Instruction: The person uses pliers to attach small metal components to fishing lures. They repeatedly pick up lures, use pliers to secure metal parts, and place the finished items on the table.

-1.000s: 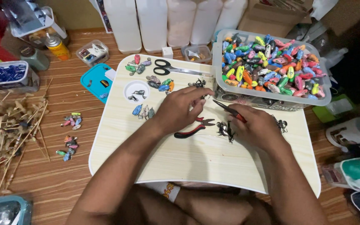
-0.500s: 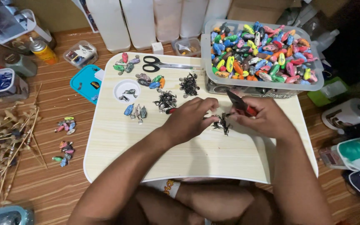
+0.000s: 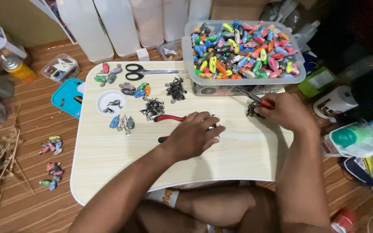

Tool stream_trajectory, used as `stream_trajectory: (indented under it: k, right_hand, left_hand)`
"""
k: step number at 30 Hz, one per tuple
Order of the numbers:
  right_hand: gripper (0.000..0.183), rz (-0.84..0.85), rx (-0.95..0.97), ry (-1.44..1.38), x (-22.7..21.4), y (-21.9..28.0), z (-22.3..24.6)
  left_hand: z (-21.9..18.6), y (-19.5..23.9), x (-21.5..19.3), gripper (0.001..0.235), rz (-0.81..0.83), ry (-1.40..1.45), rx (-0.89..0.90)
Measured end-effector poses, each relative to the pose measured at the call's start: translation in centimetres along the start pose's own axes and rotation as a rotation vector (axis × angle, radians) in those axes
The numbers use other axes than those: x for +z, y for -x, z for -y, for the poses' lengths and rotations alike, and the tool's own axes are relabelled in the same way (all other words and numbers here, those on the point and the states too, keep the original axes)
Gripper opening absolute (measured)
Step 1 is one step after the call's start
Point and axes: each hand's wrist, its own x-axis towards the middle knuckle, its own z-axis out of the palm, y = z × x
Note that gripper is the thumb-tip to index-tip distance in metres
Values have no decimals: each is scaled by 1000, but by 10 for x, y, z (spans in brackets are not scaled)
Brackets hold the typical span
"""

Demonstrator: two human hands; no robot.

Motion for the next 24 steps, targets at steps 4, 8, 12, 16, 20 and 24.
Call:
stream_trajectory:
  k: [4, 8, 12, 16, 20, 24]
  right_hand:
    - [20, -18, -14, -156, 1, 4, 8]
    - [9, 16, -295, -632, 3, 12, 13]
    - [6, 5, -416, -801, 11, 8, 16]
    - [4, 40, -469, -761, 22, 8, 30]
    - [5, 216, -438, -526, 37, 7, 40]
    - [12, 313, -416, -352, 29, 12, 68]
  left_hand:
    - [7, -2, 17, 35, -53, -67, 28]
    - [3, -2, 16, 30, -93, 5, 33]
    - [2, -5, 13, 31, -85, 183, -62]
    - [11, -1, 7, 36, -127, 266, -156]
    - [32, 13, -23, 42, -36, 142, -189]
    - [45, 33, -52, 60, 109, -70, -287]
